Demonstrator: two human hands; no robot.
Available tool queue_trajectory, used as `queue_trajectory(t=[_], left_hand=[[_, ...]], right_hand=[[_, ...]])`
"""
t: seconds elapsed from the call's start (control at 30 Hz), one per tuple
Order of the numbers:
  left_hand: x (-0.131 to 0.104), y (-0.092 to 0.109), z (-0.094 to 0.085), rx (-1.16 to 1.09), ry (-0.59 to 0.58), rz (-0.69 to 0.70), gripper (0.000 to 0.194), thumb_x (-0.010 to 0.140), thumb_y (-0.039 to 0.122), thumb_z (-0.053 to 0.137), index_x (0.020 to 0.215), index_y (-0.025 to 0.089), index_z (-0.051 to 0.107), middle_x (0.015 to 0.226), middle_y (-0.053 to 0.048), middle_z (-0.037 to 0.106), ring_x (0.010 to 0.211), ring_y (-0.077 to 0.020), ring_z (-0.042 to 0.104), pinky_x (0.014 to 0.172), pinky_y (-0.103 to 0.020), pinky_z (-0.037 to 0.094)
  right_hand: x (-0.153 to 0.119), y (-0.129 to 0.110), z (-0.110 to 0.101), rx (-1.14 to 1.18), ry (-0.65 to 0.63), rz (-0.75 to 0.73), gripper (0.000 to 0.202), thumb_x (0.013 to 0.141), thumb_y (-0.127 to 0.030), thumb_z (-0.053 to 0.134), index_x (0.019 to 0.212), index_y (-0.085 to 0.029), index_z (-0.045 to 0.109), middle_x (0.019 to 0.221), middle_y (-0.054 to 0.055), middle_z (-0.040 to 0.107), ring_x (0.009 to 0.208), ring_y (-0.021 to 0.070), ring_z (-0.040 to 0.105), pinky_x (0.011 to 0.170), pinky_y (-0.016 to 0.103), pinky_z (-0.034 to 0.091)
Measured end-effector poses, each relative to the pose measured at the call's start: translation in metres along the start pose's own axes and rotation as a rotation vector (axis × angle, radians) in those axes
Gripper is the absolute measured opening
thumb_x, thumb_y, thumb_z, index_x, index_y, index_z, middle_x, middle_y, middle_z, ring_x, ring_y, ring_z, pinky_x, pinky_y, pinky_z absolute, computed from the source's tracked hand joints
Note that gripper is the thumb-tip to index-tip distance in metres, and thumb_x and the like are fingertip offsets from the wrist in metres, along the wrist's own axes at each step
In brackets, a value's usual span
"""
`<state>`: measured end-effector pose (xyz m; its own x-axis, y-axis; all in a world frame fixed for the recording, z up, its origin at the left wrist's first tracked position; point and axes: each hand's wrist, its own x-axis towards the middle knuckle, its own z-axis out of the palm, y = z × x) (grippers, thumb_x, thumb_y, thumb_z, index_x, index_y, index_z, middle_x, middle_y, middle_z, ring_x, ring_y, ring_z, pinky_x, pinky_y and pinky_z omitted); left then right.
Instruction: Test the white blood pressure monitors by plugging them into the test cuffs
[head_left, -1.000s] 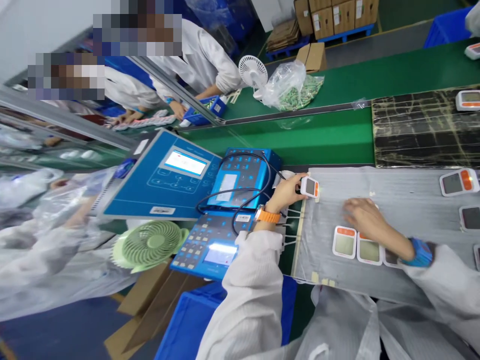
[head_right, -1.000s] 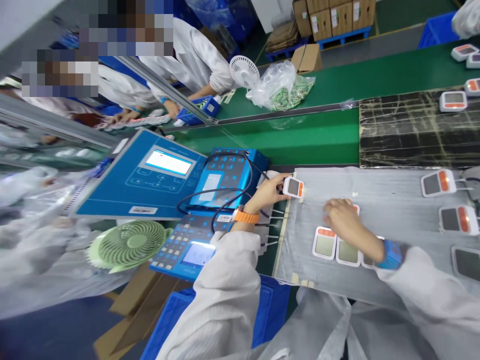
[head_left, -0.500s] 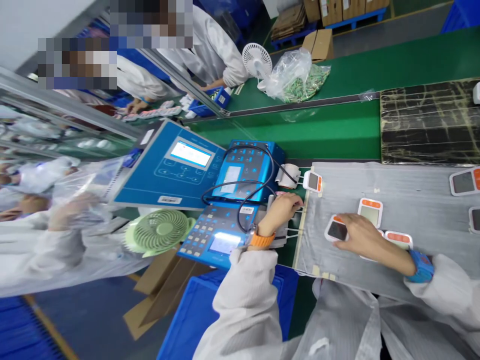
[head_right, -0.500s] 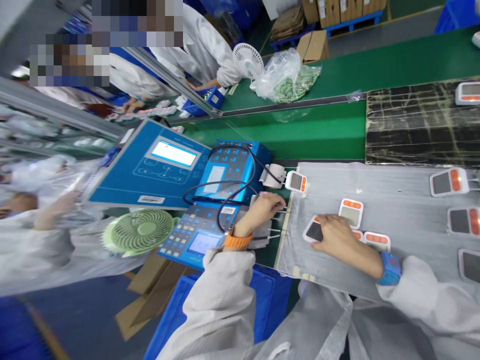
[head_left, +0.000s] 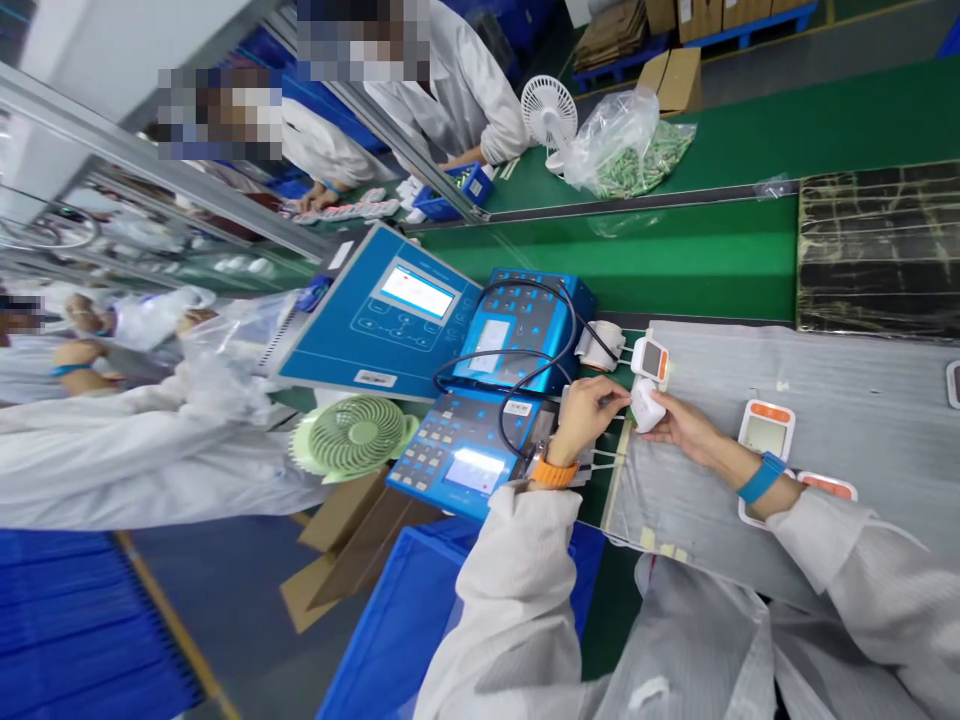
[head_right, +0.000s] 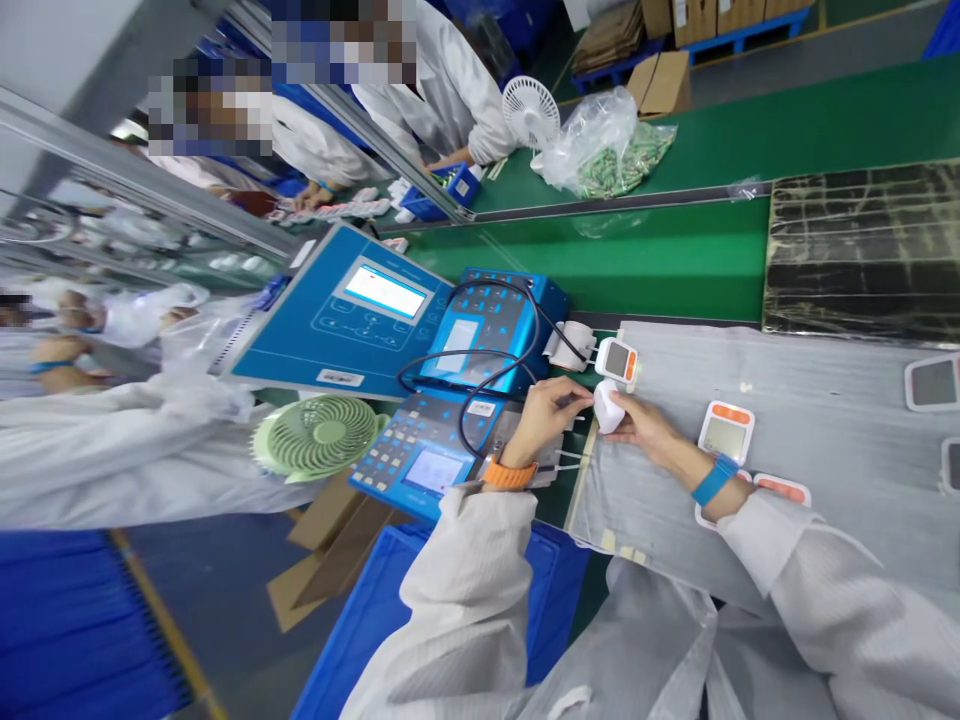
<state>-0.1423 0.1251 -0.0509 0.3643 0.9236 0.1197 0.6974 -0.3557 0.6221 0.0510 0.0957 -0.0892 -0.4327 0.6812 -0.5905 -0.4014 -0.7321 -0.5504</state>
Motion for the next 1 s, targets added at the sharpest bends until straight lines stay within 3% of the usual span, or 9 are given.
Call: queue_trajectory(t=[0.3, 0.5, 0.6, 0.7, 1.0], left_hand=[[-0.002, 0.000, 0.008, -0.022, 0.051, -0.030, 0.008, 0.088, 0.017, 0.073, 0.081, 0.022, 0.076, 0.084, -0.002, 0.076, 0.079, -0.0196, 0.070, 0.080, -0.034, 0.052], [-0.013, 0.009, 0.002, 0.196, 0.108, 0.029, 0.013, 0.094, 0.022, 0.066, 0.096, 0.024, 0.079, 0.102, -0.008, 0.074, 0.098, -0.0252, 0.064, 0.087, -0.040, 0.049], [-0.022, 0.013, -0.007, 0.104, 0.019, 0.002, 0.016, 0.096, 0.021, 0.063, 0.106, 0.023, 0.074, 0.103, -0.006, 0.072, 0.090, -0.0211, 0.064, 0.084, -0.036, 0.051], [-0.025, 0.013, -0.009, -0.009, -0.119, -0.022, 0.008, 0.090, 0.017, 0.069, 0.097, 0.019, 0.072, 0.092, -0.003, 0.072, 0.072, -0.0154, 0.061, 0.073, -0.029, 0.051], [-0.017, 0.011, 0.000, -0.051, -0.095, -0.139, 0.008, 0.080, 0.015, 0.081, 0.076, 0.019, 0.075, 0.076, 0.000, 0.073, 0.068, -0.0141, 0.063, 0.069, -0.025, 0.048]], right_hand=[[0.004, 0.003, -0.001, -0.028, 0.019, -0.021, 0.024, 0.098, -0.037, 0.063, 0.102, -0.015, 0.072, 0.091, 0.010, 0.075, 0.082, 0.0208, 0.072, 0.081, 0.034, 0.059], [0.002, 0.002, -0.002, -0.014, 0.033, -0.013, 0.026, 0.097, -0.039, 0.066, 0.103, -0.015, 0.071, 0.091, 0.010, 0.076, 0.081, 0.0205, 0.072, 0.079, 0.033, 0.060], [0.002, 0.001, 0.000, -0.009, 0.051, -0.007, 0.025, 0.099, -0.036, 0.063, 0.104, -0.014, 0.071, 0.093, 0.011, 0.076, 0.081, 0.0200, 0.073, 0.079, 0.032, 0.060], [0.001, 0.000, 0.001, -0.021, 0.054, -0.006, 0.025, 0.099, -0.036, 0.062, 0.105, -0.013, 0.071, 0.092, 0.011, 0.076, 0.081, 0.0201, 0.073, 0.079, 0.032, 0.060], [-0.002, 0.001, 0.003, -0.031, 0.056, -0.033, 0.020, 0.096, -0.033, 0.066, 0.104, -0.016, 0.074, 0.093, 0.007, 0.076, 0.084, 0.0191, 0.071, 0.079, 0.031, 0.058]])
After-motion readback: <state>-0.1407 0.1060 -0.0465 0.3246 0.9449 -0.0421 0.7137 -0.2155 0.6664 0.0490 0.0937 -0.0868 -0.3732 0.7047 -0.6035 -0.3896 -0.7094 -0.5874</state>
